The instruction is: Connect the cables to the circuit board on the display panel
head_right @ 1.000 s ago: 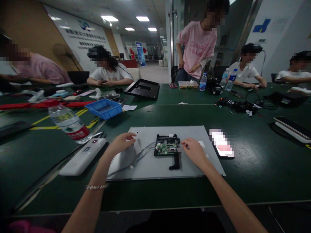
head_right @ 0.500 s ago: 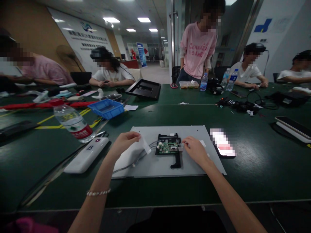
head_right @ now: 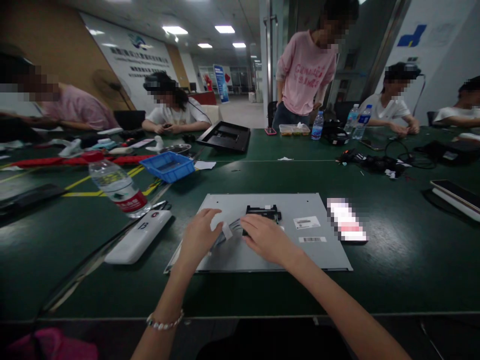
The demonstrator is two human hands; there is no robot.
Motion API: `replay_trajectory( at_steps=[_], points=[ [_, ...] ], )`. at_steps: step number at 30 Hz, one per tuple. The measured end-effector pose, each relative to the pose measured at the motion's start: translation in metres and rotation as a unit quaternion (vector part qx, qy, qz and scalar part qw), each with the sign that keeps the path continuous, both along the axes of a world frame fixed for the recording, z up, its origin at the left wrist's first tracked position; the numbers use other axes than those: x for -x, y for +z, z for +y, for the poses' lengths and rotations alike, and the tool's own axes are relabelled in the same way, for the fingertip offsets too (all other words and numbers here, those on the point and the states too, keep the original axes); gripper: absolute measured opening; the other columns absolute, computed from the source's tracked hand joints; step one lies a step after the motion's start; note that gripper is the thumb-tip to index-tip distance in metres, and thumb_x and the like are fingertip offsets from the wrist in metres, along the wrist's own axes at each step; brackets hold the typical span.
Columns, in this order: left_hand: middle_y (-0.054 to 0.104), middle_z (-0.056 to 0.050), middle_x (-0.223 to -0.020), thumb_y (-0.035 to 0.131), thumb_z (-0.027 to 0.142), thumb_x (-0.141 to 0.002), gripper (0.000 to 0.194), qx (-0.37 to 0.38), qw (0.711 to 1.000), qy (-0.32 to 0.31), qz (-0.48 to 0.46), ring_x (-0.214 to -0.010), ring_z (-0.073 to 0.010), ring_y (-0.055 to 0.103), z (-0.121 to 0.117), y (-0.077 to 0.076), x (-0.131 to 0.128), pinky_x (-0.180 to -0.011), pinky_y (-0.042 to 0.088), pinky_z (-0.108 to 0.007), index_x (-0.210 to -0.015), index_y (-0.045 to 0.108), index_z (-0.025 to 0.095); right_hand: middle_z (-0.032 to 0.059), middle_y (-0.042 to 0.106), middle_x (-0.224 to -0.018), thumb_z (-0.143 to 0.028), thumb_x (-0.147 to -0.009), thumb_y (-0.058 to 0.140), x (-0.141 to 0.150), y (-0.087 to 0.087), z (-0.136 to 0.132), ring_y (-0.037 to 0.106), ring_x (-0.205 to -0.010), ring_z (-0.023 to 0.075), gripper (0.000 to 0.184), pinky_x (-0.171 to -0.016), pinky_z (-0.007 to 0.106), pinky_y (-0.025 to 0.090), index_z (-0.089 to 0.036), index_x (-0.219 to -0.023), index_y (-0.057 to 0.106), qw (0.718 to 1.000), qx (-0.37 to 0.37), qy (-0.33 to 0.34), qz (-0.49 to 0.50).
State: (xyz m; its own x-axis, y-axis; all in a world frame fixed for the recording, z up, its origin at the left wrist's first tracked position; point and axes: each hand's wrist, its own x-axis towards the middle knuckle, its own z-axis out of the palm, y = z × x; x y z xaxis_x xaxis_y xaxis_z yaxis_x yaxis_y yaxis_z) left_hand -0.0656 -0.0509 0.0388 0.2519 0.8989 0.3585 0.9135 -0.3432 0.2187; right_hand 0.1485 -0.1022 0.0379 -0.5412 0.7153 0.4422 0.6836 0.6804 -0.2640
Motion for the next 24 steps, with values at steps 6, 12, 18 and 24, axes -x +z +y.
replay_trajectory(
  at_steps=[6,12,18,24],
  points=[
    [0.063,-0.009,-0.108,0.047,0.009,-0.082,0.030,0.074,0.995,-0.022,0.061,-0.101,-0.0216,0.059,-0.029,-0.007,-0.015,-0.089,0.042,-0.030,-0.110,0.055,0.017,0.0152,0.058,-0.123,-0.032,-0.092,0.043,0.037,-0.004,-0.003,0.041,-0.126,0.0253,0.036,-0.109,0.046,0.026,-0.008,-0.116,0.054,0.995,-0.007,0.038,-0.089],
    [0.062,-0.015,-0.114,0.043,0.012,-0.086,0.035,0.106,0.993,-0.011,0.056,-0.103,-0.0241,0.060,-0.032,-0.022,-0.013,-0.088,0.044,-0.033,-0.120,0.046,0.012,0.0143,0.062,-0.115,-0.031,-0.089,0.048,0.038,-0.014,-0.006,0.044,-0.124,0.0245,0.031,-0.111,0.044,0.022,-0.011,-0.111,0.055,0.994,0.000,0.043,-0.102],
    [0.059,-0.016,-0.120,0.040,0.018,-0.089,0.037,0.066,0.995,-0.014,0.070,-0.102,-0.0248,0.061,-0.028,-0.033,-0.011,-0.095,0.041,-0.037,-0.126,0.041,0.012,0.0160,0.059,-0.121,-0.037,-0.085,0.051,0.042,-0.020,-0.013,0.046,-0.121,0.0257,0.042,-0.111,0.040,0.023,-0.009,-0.116,0.053,0.992,-0.025,0.036,-0.116],
    [0.053,-0.018,-0.130,0.038,0.020,-0.090,0.041,0.062,0.995,-0.013,0.075,-0.117,-0.0260,0.053,-0.030,-0.039,-0.011,-0.103,0.034,-0.043,-0.129,0.040,0.009,0.0165,0.058,-0.123,-0.040,-0.084,0.053,0.044,-0.024,-0.021,0.048,-0.119,0.0263,0.048,-0.108,0.040,0.028,-0.009,-0.120,0.051,0.994,-0.004,0.028,-0.105]
  ],
)
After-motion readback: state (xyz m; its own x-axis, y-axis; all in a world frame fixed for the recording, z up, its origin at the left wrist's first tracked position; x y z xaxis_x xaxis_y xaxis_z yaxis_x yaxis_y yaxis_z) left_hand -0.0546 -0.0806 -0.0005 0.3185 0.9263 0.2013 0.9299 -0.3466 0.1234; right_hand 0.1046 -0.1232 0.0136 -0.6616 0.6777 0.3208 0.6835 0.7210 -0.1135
